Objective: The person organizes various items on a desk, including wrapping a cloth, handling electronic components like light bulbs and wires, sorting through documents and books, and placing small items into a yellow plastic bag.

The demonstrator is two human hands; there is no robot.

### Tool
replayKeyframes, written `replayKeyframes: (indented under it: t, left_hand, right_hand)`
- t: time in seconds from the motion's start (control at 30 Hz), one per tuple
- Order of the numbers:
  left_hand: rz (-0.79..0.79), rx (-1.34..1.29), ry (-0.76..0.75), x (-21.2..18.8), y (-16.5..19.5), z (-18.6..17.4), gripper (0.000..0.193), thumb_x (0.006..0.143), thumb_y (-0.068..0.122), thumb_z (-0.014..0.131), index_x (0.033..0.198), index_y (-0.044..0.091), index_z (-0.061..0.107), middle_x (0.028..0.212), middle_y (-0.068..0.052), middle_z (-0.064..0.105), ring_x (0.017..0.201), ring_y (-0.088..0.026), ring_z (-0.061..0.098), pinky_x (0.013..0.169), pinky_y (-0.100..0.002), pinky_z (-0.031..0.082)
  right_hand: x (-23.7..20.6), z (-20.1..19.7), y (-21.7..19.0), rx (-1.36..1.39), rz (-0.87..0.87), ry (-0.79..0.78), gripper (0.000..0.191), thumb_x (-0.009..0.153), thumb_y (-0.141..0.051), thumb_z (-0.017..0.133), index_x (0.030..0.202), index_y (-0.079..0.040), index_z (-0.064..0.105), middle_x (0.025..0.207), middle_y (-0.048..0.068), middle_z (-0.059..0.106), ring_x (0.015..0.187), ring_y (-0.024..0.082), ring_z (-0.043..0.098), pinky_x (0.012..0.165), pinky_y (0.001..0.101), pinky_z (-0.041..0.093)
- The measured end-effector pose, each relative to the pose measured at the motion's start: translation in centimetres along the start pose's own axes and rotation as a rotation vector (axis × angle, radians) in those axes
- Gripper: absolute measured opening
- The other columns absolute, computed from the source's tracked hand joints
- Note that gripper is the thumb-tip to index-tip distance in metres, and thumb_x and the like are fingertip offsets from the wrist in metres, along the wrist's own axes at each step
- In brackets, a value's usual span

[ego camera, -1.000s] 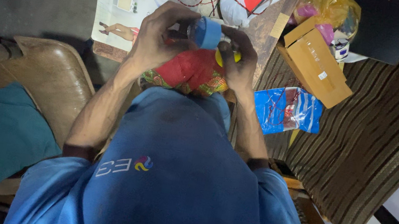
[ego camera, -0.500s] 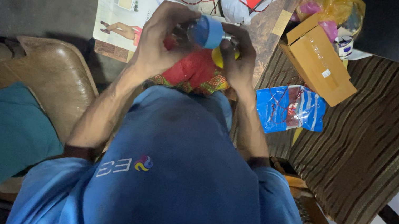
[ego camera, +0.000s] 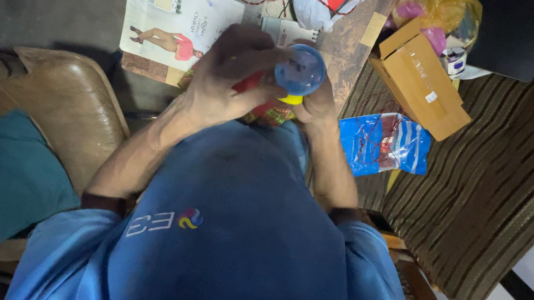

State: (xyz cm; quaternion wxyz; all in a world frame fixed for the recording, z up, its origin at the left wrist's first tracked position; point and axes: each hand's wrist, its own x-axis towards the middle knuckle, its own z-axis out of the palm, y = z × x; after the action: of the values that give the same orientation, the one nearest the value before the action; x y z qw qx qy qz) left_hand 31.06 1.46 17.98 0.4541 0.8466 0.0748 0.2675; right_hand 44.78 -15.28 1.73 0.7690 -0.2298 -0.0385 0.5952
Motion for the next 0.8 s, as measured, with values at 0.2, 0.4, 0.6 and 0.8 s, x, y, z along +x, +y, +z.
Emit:
replayKeyframes:
  t: [0.2,0.4,0.6,0.8]
  left_hand:
    - [0.016,-0.039,-0.018,0.3,0.5,0.2,0.057,0.083,0.017,0.095,0.132,0.008,0.068,0.121,-0.011,0.061,0.114,-0.029,0.063,0.098,-0.041,0.056]
    - [-0.030,-0.006,-0.026,0.3,0.8,0.6,0.055,0.082,0.020,0.095,0.130,0.008,0.070,0.121,-0.012,0.061,0.113,-0.029,0.064,0.098,-0.040,0.057]
    - [-0.048,-0.019,-0.014,0.6,0.9,1.0,0.056,0.081,0.021,0.095,0.129,0.007,0.070,0.122,-0.014,0.063,0.112,-0.029,0.067,0.097,-0.039,0.059]
    - [-0.012,-0.054,-0.011,0.7,0.8,1.6,0.057,0.080,0.022,0.096,0.129,0.006,0.069,0.122,-0.014,0.061,0.112,-0.030,0.066,0.096,-0.040,0.057]
  right_hand:
    - [-0.6,-0.1,0.0,0.045,-0.029,0.046,0.045,0.098,-0.026,0.074,0.134,-0.003,0.060,0.123,0.016,0.070,0.108,0.028,0.072,0.097,0.0437,0.061]
    - [-0.9,1.1,-1.0,0.003,-0.025,0.019,0.038,0.104,-0.028,0.068,0.131,-0.003,0.056,0.113,0.022,0.071,0.100,0.034,0.074,0.089,0.0452,0.063]
    - [-0.9,1.9,-2.1,-0.100,-0.037,0.176,0.038,0.102,-0.025,0.064,0.129,0.001,0.056,0.112,0.023,0.069,0.093,0.034,0.073,0.083,0.0447,0.063]
    - [-1.3,-0.4,-1.2,-0.056,-0.024,-0.004,0.036,0.102,-0.026,0.066,0.129,-0.002,0.058,0.109,0.022,0.072,0.096,0.031,0.074,0.086,0.0425,0.062]
